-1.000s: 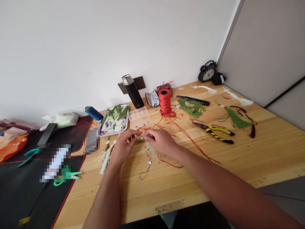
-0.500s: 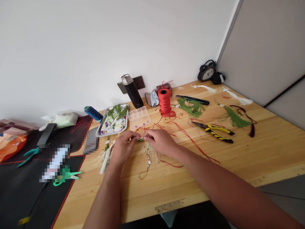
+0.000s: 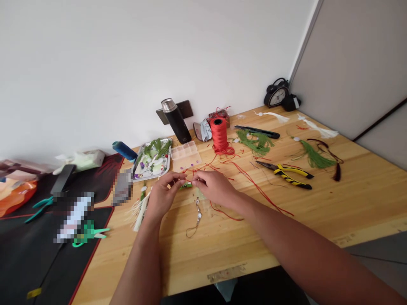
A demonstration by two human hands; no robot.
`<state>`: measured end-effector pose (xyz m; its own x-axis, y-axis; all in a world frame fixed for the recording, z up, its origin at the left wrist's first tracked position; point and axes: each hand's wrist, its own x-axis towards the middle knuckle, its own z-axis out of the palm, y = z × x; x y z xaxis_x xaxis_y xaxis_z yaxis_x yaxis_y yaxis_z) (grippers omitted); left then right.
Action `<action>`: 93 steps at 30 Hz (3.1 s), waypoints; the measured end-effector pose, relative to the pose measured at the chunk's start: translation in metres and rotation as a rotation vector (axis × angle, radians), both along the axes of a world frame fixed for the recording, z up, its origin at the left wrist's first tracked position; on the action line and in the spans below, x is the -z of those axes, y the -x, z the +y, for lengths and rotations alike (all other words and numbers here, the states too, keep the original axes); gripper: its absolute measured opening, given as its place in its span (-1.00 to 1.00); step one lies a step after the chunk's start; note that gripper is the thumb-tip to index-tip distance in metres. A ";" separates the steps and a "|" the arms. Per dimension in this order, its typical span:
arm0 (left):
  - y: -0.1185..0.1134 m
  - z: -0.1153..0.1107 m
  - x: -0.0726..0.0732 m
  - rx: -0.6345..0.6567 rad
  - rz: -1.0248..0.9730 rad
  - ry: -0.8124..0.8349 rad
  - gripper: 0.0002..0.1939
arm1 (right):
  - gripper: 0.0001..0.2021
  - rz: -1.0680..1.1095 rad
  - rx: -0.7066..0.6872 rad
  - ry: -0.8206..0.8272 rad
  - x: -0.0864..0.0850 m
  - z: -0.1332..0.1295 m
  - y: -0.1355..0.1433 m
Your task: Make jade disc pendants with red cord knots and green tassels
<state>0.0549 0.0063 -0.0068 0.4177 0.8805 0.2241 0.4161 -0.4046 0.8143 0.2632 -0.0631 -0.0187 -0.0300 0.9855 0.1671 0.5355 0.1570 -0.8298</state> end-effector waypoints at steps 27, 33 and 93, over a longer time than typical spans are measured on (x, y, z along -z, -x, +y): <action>-0.009 -0.009 -0.005 0.046 -0.008 -0.067 -0.89 | -0.77 0.206 -0.017 -0.115 0.002 0.000 0.006; -0.008 -0.010 -0.003 0.055 -0.005 -0.056 -0.89 | -0.88 0.231 -0.011 0.005 0.003 0.000 0.007; -0.006 -0.007 -0.008 0.004 0.099 0.007 -0.78 | -0.88 0.112 0.009 -0.026 0.005 0.000 0.005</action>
<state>0.0608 -0.0009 0.0012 0.4406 0.8804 0.1752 0.4935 -0.4006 0.7720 0.2583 -0.0627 -0.0232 -0.0013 0.9810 0.1942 0.4413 0.1749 -0.8802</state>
